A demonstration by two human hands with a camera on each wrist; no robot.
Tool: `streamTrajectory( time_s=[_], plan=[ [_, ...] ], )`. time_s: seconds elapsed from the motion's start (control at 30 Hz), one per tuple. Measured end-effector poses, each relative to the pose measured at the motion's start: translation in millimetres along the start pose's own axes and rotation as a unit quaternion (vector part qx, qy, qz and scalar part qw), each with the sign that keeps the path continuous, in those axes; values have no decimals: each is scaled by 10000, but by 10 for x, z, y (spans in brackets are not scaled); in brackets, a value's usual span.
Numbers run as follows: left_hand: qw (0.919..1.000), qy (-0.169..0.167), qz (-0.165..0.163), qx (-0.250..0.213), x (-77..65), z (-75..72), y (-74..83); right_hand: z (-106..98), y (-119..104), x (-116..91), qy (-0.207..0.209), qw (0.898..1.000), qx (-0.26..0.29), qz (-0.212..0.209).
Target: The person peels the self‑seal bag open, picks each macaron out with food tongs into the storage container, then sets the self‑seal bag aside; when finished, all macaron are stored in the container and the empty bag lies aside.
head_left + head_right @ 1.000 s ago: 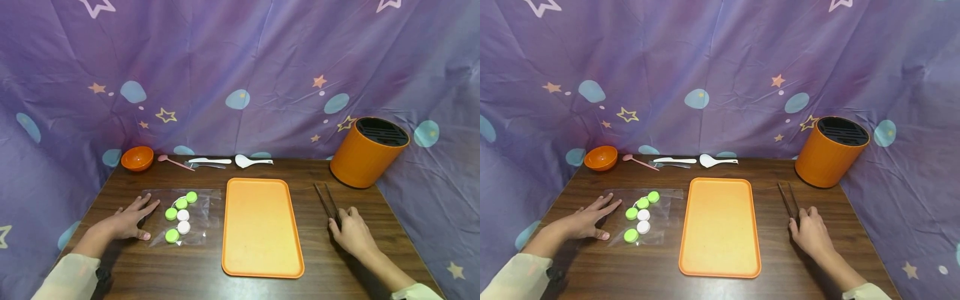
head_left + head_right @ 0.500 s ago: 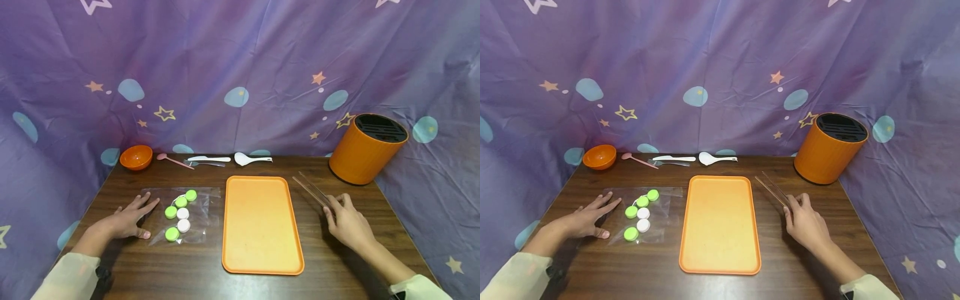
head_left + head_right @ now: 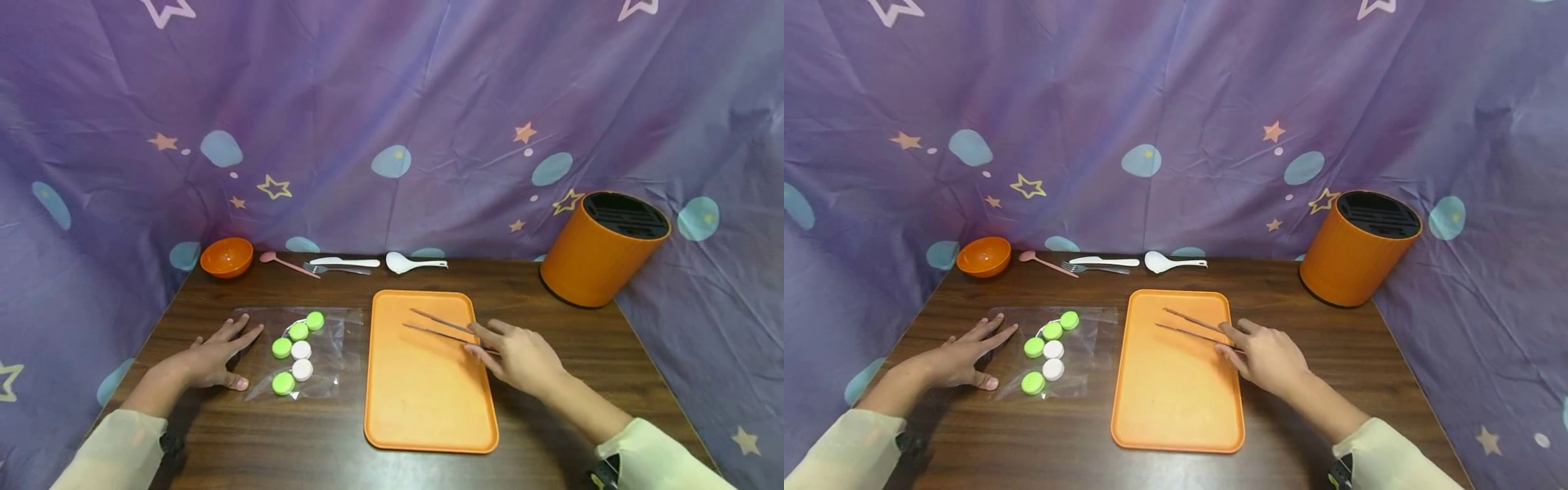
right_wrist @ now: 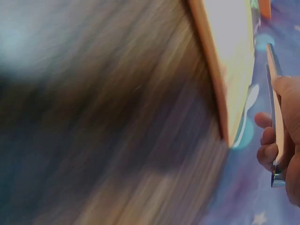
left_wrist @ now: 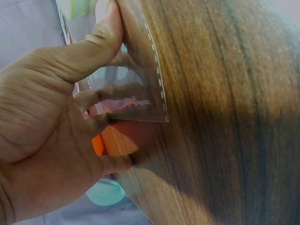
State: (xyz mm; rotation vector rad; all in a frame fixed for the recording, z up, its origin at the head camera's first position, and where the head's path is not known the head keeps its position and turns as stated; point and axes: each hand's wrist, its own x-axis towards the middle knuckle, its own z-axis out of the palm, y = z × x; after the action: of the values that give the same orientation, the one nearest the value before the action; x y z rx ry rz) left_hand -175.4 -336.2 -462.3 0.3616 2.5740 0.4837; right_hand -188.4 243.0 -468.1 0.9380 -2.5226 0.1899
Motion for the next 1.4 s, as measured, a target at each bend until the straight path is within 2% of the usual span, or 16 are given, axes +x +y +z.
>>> streamTrajectory(
  time_s=[0.23,0.53,0.8,1.13,1.4],
  plan=[
    [10000,14,-53,22,-12,-1,15,202,-240,363,-112,9975,-100,-694],
    [10000,10,-7,-86,-32,-3,26,434,-476,671,-204,9938,-318,-1048],
    [10000,24,-48,-26,-25,3,21,578,-609,861,-302,9920,-490,-1126],
    [9999,45,-123,67,-16,1,44,736,-760,1054,-608,9949,75,-804],
    [9998,11,-193,75,-3,-4,50,837,-894,1185,-648,9949,305,-710]
  ],
)
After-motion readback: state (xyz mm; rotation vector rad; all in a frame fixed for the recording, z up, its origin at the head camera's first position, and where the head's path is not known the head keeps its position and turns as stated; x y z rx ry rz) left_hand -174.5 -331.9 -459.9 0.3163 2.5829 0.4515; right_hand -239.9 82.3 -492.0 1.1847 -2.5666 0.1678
